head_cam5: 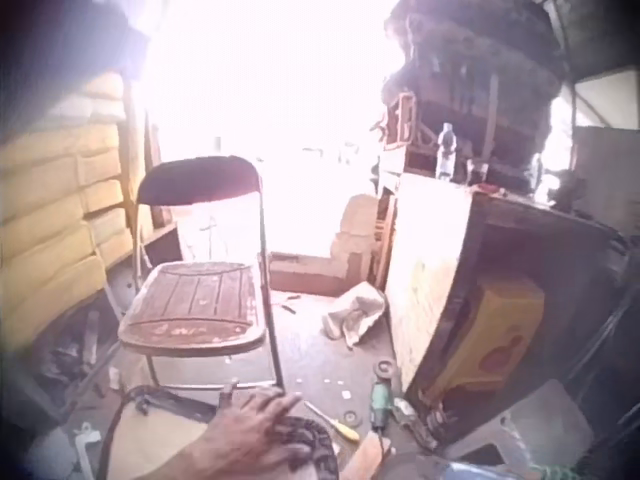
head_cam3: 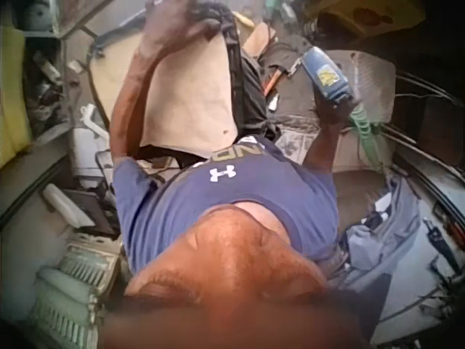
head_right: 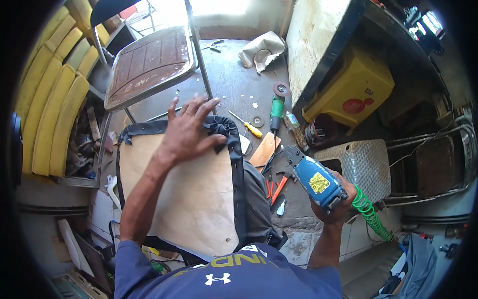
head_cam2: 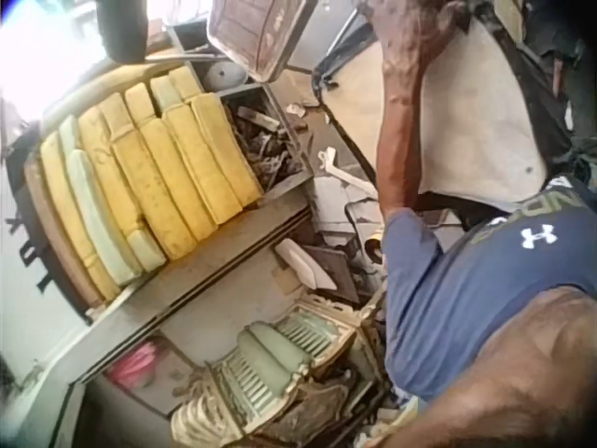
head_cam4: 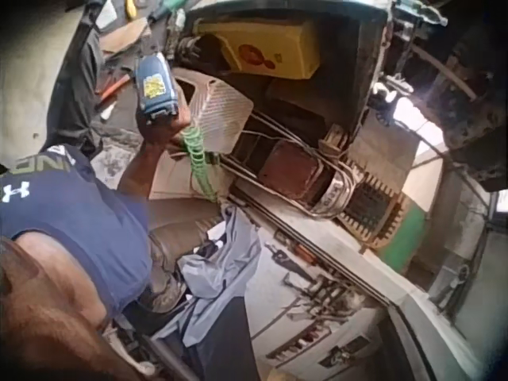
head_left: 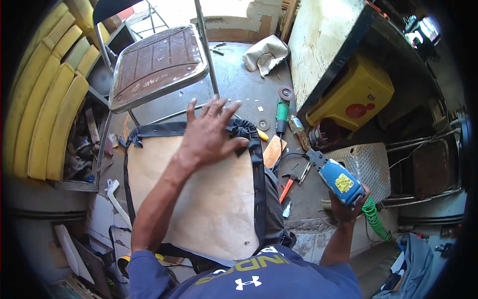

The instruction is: The person places black fabric over a wooden chair seat, uses a pneumatic staple gun to secure the fabric to the underside, and then trims the excess fabric with scissors.

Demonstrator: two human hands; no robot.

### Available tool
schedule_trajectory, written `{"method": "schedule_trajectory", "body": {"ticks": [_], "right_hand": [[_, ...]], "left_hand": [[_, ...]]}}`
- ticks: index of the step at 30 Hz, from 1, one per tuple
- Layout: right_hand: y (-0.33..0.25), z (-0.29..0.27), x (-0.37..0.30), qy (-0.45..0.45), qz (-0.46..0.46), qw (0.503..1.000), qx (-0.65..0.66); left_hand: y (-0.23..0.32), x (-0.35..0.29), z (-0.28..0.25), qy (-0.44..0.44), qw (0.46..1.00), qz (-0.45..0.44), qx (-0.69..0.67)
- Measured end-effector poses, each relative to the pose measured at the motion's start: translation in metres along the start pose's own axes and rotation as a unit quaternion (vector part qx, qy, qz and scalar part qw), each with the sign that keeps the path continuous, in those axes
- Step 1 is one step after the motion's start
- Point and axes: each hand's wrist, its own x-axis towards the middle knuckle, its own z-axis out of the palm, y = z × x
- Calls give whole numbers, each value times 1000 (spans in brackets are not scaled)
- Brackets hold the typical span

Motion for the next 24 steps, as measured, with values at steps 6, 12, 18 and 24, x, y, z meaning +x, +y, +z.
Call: {"method": "schedule_trajectory", "body": {"ticks": [6,12,18,24], "right_hand": [[28,-5,-52,32,106,994,-20],[37,-5,-77,89,267,959,8],[40,-1,-59,-31,251,965,-61],[29,1,-51,-13,188,980,-66]], "left_hand": [[-48,0,-30,0,910,-371,-184],[-38,-87,-19,146,879,-454,12],[144,-108,-14,11,982,-63,-177],[190,-75,28,-66,994,-29,-88]]}}
